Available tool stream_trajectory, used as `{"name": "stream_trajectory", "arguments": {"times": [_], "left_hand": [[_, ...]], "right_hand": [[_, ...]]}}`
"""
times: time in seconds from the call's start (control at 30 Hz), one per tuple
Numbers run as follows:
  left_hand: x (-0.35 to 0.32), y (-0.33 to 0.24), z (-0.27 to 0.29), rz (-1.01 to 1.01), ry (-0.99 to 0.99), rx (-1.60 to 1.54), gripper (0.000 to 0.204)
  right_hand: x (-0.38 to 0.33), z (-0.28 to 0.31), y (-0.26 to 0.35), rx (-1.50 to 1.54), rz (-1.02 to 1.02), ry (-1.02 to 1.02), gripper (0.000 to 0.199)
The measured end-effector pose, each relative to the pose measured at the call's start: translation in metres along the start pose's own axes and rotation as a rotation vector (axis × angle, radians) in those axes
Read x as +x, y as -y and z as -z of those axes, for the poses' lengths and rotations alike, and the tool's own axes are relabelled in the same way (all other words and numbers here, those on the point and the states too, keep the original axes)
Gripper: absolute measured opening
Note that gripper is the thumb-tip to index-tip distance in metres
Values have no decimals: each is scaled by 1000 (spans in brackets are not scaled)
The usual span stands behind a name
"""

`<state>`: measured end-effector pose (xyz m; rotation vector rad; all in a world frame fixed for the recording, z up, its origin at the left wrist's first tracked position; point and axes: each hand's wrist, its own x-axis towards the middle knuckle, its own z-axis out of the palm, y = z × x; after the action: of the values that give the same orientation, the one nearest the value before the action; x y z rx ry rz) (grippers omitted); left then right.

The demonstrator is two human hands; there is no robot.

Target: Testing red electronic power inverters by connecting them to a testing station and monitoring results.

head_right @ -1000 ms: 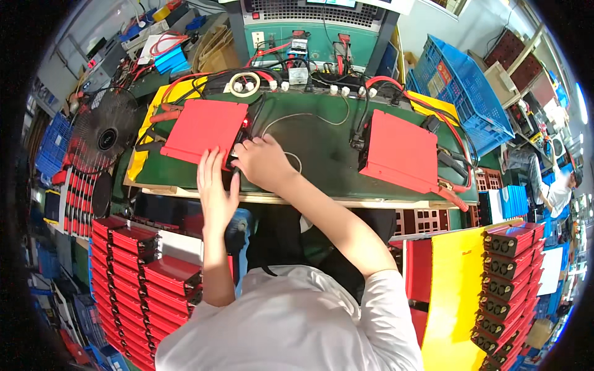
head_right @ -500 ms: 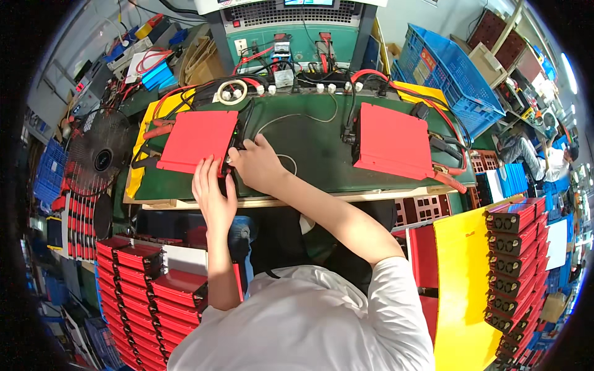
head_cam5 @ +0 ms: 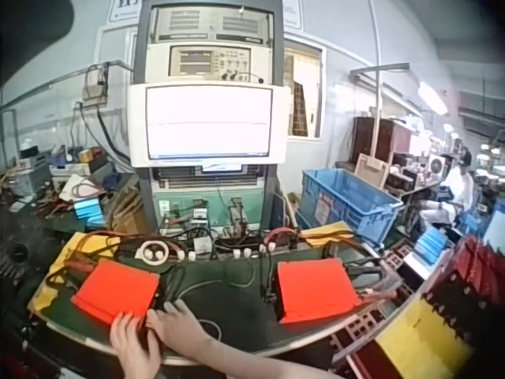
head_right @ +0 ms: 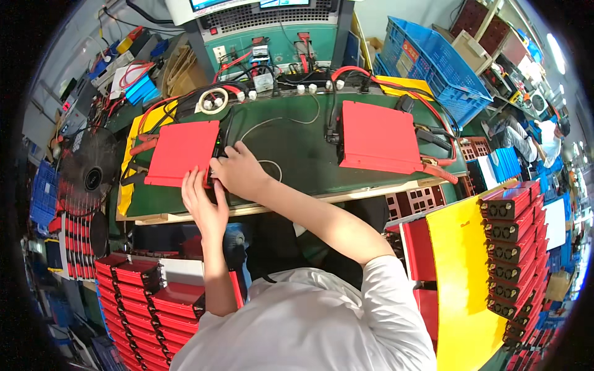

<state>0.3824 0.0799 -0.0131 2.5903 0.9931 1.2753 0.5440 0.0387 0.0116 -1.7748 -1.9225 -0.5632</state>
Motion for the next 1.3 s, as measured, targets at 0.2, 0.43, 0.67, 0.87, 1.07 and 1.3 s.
{"name": "stream_trajectory", "arguments": {"times": [0.2, 0.43, 0.67, 0.87, 1.07, 1.3], "left_hand": [[0, 2, 5, -17, 44, 99, 44], [21, -69, 8, -111, -53, -21, 40], [43, -174, -50, -97, 412, -1026, 32], [93, -179, -100, 239, 671, -1237, 23], [169, -161, -169, 58, 967, -935, 28], [135, -155, -221, 34, 978, -857, 14]], "right_hand": [[-16, 21, -13, 31, -46, 93, 18], [-78, 137, -31, 375, -385, -172, 20], [-120, 151, -64, 562, -830, -373, 21], [-148, 183, -94, 299, -831, -357, 15], [-183, 175, -111, -158, -652, -280, 44], [-198, 150, -100, -162, -609, -314, 66]]}}
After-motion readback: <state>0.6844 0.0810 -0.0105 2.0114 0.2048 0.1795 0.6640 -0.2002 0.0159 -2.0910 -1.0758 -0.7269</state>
